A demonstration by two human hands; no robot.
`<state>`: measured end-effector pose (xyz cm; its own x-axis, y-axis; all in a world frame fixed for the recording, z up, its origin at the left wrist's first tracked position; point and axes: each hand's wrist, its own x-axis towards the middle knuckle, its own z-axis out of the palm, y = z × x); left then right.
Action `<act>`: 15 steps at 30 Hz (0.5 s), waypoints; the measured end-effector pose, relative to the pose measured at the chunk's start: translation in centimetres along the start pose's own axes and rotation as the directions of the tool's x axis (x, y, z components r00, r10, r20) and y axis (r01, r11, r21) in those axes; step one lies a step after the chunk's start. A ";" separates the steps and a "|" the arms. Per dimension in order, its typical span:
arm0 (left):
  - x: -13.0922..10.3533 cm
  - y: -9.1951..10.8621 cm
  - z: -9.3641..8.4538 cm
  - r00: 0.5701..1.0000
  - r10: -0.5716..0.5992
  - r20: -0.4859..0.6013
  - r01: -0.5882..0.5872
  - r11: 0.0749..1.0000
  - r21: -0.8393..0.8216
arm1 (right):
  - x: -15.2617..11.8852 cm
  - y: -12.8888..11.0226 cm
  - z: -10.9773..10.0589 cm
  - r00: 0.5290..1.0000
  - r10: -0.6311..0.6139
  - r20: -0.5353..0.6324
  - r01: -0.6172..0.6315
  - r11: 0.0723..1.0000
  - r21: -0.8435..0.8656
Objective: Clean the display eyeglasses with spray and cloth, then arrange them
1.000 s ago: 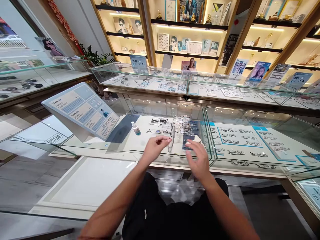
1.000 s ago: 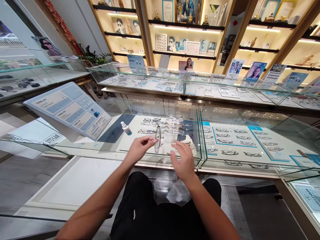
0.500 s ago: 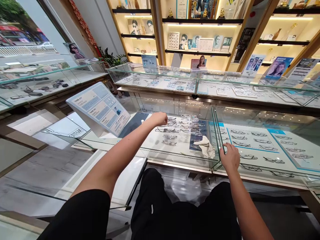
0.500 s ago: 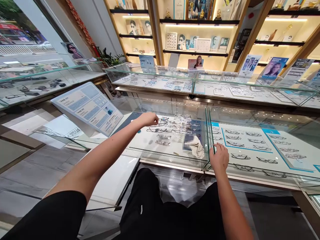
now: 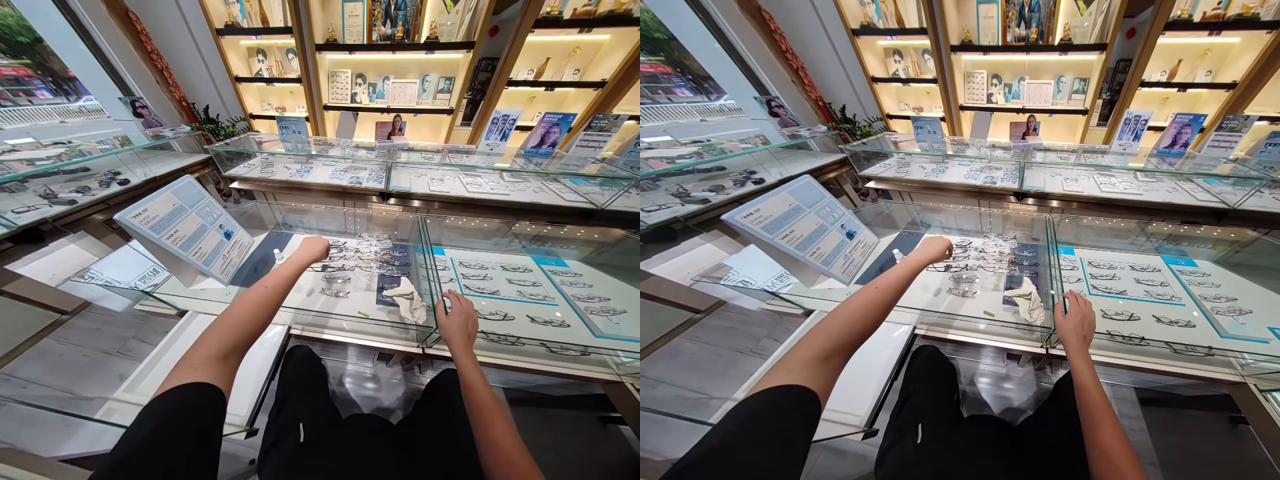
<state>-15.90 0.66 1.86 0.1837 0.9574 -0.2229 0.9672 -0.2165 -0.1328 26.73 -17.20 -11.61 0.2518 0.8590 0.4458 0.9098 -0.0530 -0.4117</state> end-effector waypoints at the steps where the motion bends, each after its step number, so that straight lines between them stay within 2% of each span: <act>1: 0.1 -0.1 0.1 1.000 0.001 -0.003 -0.001 1.000 0.000 | 0.0 0.0 0.0 1.000 0.001 -0.001 -0.001 1.000 0.002; 9: 0.7 -0.8 0.0 0.997 -0.031 -0.076 0.027 0.998 -0.056 | -0.1 0.1 0.3 1.000 0.002 -0.026 -0.001 1.000 0.026; 15: 1.6 -0.5 0.3 0.992 -0.071 -0.108 0.057 0.990 -0.127 | 0.0 -0.1 0.1 1.000 0.006 -0.021 -0.006 1.000 0.030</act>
<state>-16.13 2.23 1.29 0.1323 0.9854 -0.1071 0.9906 -0.1354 -0.0218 26.63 -17.15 -11.71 0.2644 0.8479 0.4595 0.8979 -0.0426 -0.4381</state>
